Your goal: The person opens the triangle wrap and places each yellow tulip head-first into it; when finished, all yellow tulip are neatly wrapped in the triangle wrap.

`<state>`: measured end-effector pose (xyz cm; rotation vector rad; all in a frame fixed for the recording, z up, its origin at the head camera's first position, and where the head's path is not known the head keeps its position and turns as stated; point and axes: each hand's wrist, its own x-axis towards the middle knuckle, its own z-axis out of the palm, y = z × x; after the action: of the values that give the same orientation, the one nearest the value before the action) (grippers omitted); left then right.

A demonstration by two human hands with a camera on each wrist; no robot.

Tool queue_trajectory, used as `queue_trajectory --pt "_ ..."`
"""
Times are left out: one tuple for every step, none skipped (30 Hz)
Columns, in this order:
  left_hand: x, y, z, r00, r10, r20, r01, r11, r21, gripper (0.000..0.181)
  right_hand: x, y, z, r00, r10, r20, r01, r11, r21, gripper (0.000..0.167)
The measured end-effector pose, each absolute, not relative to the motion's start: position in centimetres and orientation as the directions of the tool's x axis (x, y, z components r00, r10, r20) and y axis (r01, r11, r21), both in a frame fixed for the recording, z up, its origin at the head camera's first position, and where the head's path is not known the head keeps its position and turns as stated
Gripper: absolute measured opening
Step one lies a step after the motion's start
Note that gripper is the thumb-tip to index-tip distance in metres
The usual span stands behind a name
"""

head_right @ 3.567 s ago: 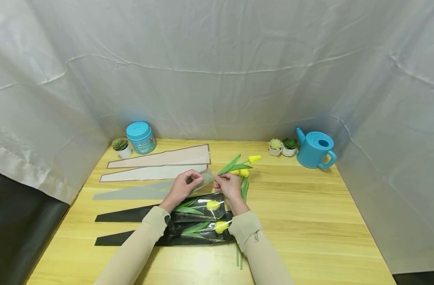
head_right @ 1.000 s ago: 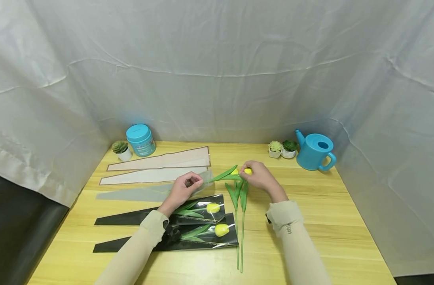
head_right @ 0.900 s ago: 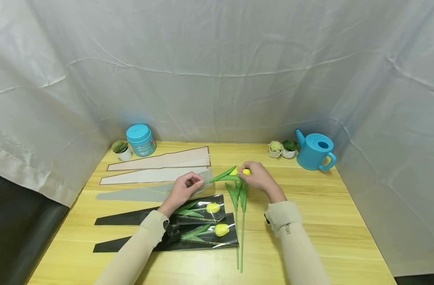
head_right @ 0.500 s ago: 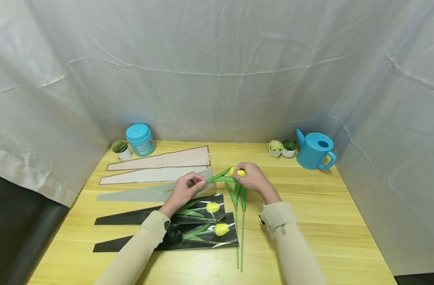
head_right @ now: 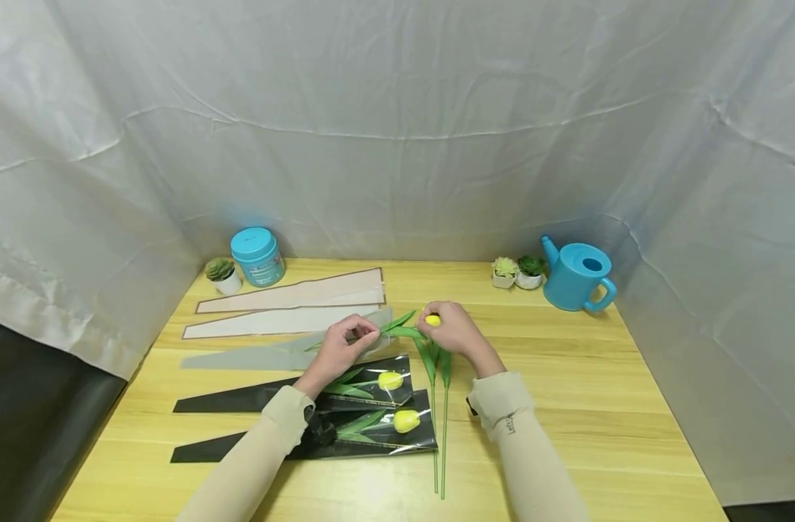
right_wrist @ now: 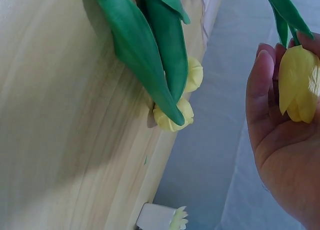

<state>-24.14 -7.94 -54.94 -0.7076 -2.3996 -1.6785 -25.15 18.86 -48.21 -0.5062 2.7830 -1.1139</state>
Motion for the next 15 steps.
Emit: queue_trajectory --pt "-24.1 -8.0 -54.9 -0.882 0.3 0.364 0.446 0.275 0.852 0.006 -25.1 18.8 -48.2 -0.94 -0.339 0.029 -0.266 0.677 -0.687 0.014" --pt "-24.1 -8.0 -54.8 -0.88 0.302 0.367 0.45 0.283 0.847 0.006 -25.1 18.8 -48.2 -0.941 -0.338 0.03 -0.265 0.676 -0.688 0.014" --pt "-24.1 -8.1 -54.8 -0.878 0.304 0.369 0.455 0.293 0.841 0.007 -25.1 18.8 -48.2 -0.941 -0.336 0.032 -0.264 0.674 -0.69 0.014" --pt "-24.1 -8.1 -54.7 -0.876 0.309 0.37 0.46 0.307 0.833 0.009 -25.1 18.7 -48.2 -0.942 -0.334 0.032 -0.261 0.672 -0.693 0.014" --pt "-24.1 -8.2 -54.7 -0.875 0.314 0.368 0.462 0.318 0.828 0.011 -25.0 18.7 -48.2 -0.943 -0.331 0.031 -0.259 0.671 -0.695 0.014" --pt "-24.2 -8.4 -54.7 -0.874 0.32 0.365 0.463 0.327 0.824 0.014 -25.0 18.7 -48.2 -0.943 -0.332 0.032 -0.26 0.672 -0.694 0.015" --pt "-24.1 -8.6 -54.7 -0.875 0.323 0.36 0.461 0.331 0.823 0.017 -25.0 18.8 -48.2 -0.943 -0.33 0.031 -0.258 0.672 -0.694 0.015" --pt "-24.1 -8.8 -54.7 -0.876 0.324 0.356 0.458 0.334 0.824 0.021 -25.0 18.8 -48.2 -0.944 -0.329 0.029 -0.255 0.672 -0.695 0.015" --pt "-24.1 -9.0 -54.7 -0.88 0.324 0.348 0.451 0.335 0.827 0.024 -25.0 18.8 -48.2 -0.944 -0.328 0.027 -0.254 0.673 -0.695 0.015" --pt "-24.1 -9.3 -54.7 -0.884 0.324 0.339 0.442 0.334 0.833 0.028 -24.9 18.9 -48.2 -0.944 -0.328 0.026 -0.253 0.672 -0.696 0.015" --pt "-24.1 -9.6 -54.7 -0.887 0.321 0.331 0.433 0.332 0.838 0.032 -24.9 19.0 -48.2 -0.944 -0.33 0.027 -0.255 0.673 -0.694 0.015" --pt "-24.1 -9.8 -54.8 -0.89 0.321 0.325 0.427 0.332 0.841 0.034 -24.9 19.0 -48.2 -0.943 -0.331 0.028 -0.256 0.673 -0.694 0.015" --pt "-24.2 -10.1 -54.8 -0.892 0.323 0.316 0.421 0.336 0.843 0.036 -24.9 19.1 -48.3 -0.944 -0.33 0.028 -0.256 0.672 -0.696 0.015" --pt "-24.2 -10.3 -54.8 -0.89 0.332 0.311 0.422 0.345 0.839 0.038 -24.9 19.1 -48.2 -0.944 -0.329 0.029 -0.255 0.669 -0.698 0.016" --pt "-24.3 -10.5 -54.8 -0.888 0.345 0.304 0.423 0.355 0.833 0.039 -24.8 19.2 -48.1 -0.944 -0.329 0.029 -0.254 0.667 -0.701 0.016"
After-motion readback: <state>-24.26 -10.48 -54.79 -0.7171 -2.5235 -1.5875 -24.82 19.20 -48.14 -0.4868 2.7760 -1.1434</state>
